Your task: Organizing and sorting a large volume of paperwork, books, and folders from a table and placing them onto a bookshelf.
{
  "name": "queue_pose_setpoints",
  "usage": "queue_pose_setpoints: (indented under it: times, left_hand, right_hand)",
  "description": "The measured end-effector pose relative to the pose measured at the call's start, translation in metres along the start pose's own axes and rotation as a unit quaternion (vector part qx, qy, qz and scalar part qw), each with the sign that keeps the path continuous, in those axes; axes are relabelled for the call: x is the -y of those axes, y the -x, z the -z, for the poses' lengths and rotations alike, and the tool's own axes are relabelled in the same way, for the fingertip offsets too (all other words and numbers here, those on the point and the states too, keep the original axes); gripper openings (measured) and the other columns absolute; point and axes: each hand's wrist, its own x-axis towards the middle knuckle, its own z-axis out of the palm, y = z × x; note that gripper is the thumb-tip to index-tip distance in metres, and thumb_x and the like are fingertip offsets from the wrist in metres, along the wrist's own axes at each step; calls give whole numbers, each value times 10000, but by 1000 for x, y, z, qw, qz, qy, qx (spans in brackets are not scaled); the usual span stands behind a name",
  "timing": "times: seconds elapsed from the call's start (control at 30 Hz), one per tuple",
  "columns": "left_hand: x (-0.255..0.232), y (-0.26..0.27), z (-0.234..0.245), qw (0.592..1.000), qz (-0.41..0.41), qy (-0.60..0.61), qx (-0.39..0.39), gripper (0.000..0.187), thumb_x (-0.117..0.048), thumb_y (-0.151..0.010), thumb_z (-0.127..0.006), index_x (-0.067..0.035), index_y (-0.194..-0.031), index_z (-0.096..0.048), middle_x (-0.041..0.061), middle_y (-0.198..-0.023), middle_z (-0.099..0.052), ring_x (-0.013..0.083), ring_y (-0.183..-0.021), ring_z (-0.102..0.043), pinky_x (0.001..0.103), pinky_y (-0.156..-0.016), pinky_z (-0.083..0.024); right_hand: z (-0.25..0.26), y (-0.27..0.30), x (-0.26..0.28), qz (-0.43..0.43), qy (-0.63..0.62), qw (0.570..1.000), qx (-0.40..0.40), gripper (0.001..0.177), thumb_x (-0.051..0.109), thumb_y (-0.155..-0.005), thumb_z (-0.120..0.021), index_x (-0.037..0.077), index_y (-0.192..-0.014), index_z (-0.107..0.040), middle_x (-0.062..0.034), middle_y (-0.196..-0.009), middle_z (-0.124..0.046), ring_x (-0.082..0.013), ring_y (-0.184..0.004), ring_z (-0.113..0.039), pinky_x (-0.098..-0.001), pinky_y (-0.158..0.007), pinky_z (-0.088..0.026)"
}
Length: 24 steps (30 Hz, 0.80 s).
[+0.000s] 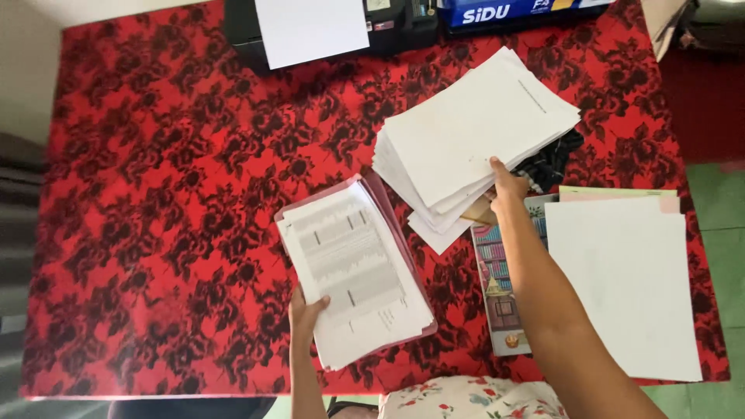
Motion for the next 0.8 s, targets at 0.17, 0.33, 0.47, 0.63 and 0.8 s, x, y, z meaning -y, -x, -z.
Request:
queue_pose_setpoints:
  times: [0.17, 0.33, 0.47, 0.63, 0.8]
  left_hand:
    - [31, -11, -1, 999, -39, -5, -26, 644, -43, -716, -831, -15, -1299, -559, 128, -1142, -737, 212, -1009, -701, 359, -891, -558]
    - [49, -18, 2, 999, -39, 2, -17, 726, -88, -722, -858, -9, -1354, -509, 132, -1206, -705, 206, -1057, -684, 354, -916, -554]
    - [43, -13, 0, 995, -104, -4, -1, 857, -116, -727, -867, -19, -1463, -439, 125, -1285, -678, 198, -1126, -661, 347, -958, -533]
    - [42, -20, -2, 990, -139, 18, -5, 879, -92, -733, -863, -13, -1492, -426, 142, -1338, -652, 212, -1194, -635, 360, -1012, -509]
    - [41, -15, -7, 994, -106, 6, -17, 918, -61, -743, -860, -24, -1527, -385, 140, -1389, -618, 210, -1248, -603, 364, -1056, -489]
  right_hand:
    - [0, -30, -13, -15, -192, 978, 79, 536, 144, -774, -857, 67, -1249, -619, -110, -1254, -682, -284, -1093, -691, -505, -853, -618]
    - [-21, -73, -17, -48, -177, 965, 190, 536, 140, -885, -789, 16, -1370, -598, -163, -1341, -674, -335, -1144, -680, -523, -929, -580]
    - [-31, 2, 18, 0, -134, 984, 117, 584, -75, -828, -685, 117, -1347, -497, -129, -1301, -640, -349, -1141, -675, -601, -953, -588]
    - [-9, -15, 53, 109, -122, 952, 259, 572, -91, -838, -726, 76, -1370, -596, -121, -1308, -680, -343, -1150, -675, -588, -986, -568]
    - [39, 65, 121, 233, 72, 944, 224, 471, -24, -878, -742, 23, -1336, -644, -130, -1243, -686, -309, -1068, -706, -578, -890, -577]
